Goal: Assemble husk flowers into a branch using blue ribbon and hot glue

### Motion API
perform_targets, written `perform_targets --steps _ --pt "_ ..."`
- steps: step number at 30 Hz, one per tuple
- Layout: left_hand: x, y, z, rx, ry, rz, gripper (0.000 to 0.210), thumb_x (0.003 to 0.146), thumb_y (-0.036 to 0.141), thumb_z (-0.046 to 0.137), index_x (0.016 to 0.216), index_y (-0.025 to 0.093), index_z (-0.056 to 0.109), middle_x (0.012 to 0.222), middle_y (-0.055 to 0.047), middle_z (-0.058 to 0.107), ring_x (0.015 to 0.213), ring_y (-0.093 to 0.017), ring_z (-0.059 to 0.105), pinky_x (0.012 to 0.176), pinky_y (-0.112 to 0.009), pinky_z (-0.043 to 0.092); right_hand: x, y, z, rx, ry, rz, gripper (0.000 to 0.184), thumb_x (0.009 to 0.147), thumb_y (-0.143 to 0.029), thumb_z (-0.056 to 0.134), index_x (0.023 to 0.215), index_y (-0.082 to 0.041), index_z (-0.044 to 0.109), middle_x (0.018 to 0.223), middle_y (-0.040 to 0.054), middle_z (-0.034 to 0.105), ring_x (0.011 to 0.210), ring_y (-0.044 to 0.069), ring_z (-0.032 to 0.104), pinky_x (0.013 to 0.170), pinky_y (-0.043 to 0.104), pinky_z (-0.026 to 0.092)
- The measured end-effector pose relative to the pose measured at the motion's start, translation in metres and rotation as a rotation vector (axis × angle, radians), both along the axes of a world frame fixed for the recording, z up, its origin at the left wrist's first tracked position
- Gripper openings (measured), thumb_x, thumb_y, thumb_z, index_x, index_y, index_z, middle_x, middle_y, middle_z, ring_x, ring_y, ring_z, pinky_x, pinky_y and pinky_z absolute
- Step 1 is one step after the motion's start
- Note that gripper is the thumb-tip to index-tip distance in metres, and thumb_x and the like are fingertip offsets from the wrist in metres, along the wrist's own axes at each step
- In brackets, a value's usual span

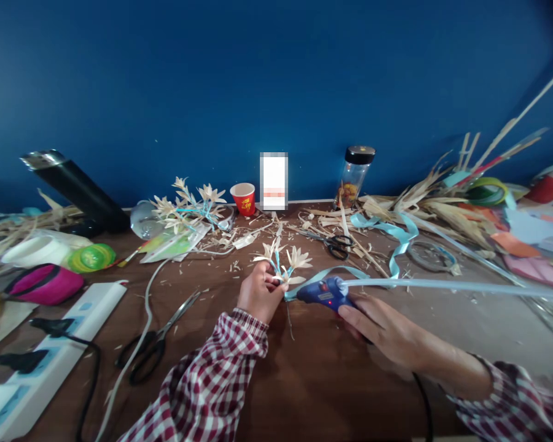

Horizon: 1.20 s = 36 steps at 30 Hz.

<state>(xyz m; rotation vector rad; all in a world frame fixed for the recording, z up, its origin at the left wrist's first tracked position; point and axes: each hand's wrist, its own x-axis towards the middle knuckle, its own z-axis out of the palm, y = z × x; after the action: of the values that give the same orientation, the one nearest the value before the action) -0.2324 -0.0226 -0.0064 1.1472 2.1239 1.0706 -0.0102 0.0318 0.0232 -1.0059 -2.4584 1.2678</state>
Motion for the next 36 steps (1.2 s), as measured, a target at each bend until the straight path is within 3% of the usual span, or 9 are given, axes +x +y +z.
perform_targets --steps 6,12,18,36 --pt "0.0 0.0 -0.002 0.01 -0.004 0.013 0.032 0.061 0.024 0.067 0.088 0.02 0.051 0.067 0.001 0.065 0.057 -0.013 0.061 0.058 -0.022 0.046 0.0 0.002 -0.001 -0.05 -0.002 -0.005 0.039 0.093 -0.046 0.031 0.067 -0.022 0.048 0.058 -0.0012 0.055 0.056 0.014 0.053 0.057 0.028 0.043" --pt "-0.001 0.0 -0.003 -0.004 0.015 0.004 0.033 0.062 0.024 0.066 0.09 0.019 0.05 0.07 0.0 0.065 0.06 -0.014 0.062 0.06 -0.022 0.046 0.004 0.005 -0.001 0.031 0.03 -0.022 0.028 0.091 -0.042 0.037 0.073 -0.024 0.05 0.062 -0.0005 0.056 0.062 0.017 0.055 0.064 0.032 0.044" --pt "-0.002 0.0 -0.004 0.004 0.017 -0.007 0.032 0.063 0.024 0.066 0.09 0.019 0.05 0.069 0.001 0.065 0.057 -0.013 0.061 0.058 -0.022 0.046 -0.002 0.005 0.003 -0.039 -0.016 0.031 0.041 0.093 -0.044 0.03 0.065 -0.022 0.048 0.058 -0.0011 0.056 0.056 0.013 0.053 0.058 0.027 0.042" --pt "-0.002 0.001 -0.009 0.012 0.018 0.004 0.036 0.063 0.025 0.067 0.094 0.018 0.05 0.07 0.001 0.064 0.057 -0.013 0.061 0.059 -0.023 0.047 -0.011 0.005 -0.002 -0.019 -0.027 0.016 0.038 0.093 -0.044 0.031 0.066 -0.022 0.046 0.059 -0.0019 0.054 0.057 0.013 0.051 0.059 0.028 0.039"
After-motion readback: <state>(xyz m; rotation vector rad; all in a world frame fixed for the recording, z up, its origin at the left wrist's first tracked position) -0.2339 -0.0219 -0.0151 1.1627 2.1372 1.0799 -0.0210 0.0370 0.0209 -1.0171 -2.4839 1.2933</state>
